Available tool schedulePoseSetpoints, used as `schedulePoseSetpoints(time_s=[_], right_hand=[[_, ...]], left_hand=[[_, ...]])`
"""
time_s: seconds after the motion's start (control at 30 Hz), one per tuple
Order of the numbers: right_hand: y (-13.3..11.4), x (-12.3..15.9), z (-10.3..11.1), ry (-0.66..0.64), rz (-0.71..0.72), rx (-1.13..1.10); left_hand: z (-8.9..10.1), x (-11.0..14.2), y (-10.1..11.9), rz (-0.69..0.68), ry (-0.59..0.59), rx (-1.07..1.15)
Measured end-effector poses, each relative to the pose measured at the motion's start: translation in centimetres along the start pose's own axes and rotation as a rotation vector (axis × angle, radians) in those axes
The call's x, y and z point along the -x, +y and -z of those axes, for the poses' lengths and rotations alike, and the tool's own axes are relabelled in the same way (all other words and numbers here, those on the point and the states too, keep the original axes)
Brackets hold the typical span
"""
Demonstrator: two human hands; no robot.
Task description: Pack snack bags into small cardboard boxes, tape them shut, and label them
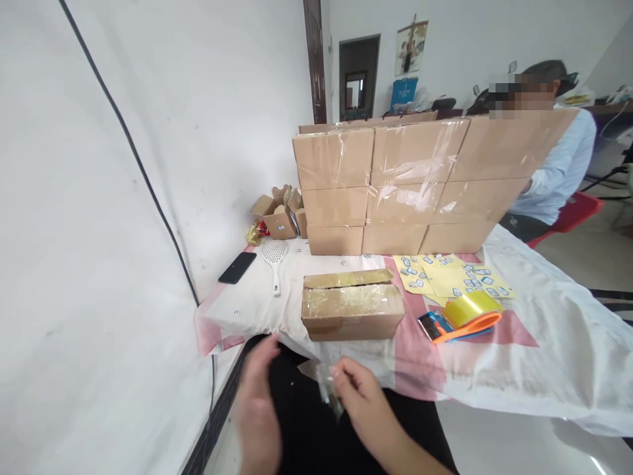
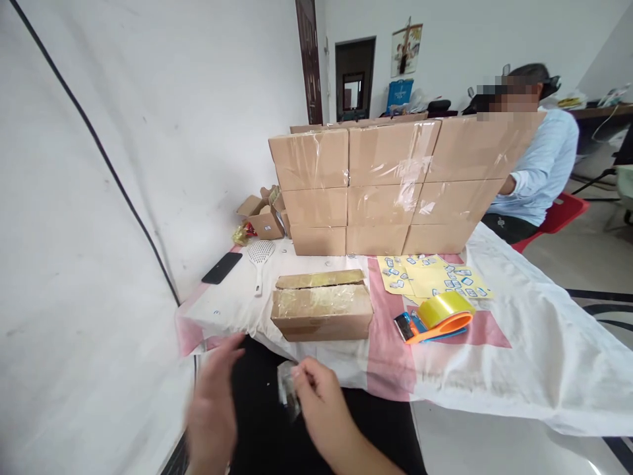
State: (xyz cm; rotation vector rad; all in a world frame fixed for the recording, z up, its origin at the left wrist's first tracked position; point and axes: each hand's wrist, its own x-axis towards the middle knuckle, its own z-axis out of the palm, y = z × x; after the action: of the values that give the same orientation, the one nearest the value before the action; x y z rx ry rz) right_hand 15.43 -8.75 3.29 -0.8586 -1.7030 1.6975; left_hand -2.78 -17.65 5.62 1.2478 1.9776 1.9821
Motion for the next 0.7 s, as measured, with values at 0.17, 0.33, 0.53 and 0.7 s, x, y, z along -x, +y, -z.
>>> schedulePoseSetpoints(time_s=[0.17, 0.33, 0.53, 0.7], right_hand=[[0.4, -0.8, -5.1, -0.030, 0.091, -0.186], [1.6, -0.3, -4.8, -0.204, 0.385, 0.262], [3.3, -0.1, -5.2, 0.003, 0.489, 0.295], [2.7, -1.0, -4.2, 0.180, 0.602, 0.237]], left_hand=[[-5.8, 2.3, -0.7, -0.032, -0.481, 0.301], [-5.7, 0.1, -2.8, 0.248, -0.129, 0.612], [-5.5, -0.5, -2.8, 0.222, 0.116, 0.579], [-5.8, 2.0, -1.2, 0.269, 0.091, 0.637]])
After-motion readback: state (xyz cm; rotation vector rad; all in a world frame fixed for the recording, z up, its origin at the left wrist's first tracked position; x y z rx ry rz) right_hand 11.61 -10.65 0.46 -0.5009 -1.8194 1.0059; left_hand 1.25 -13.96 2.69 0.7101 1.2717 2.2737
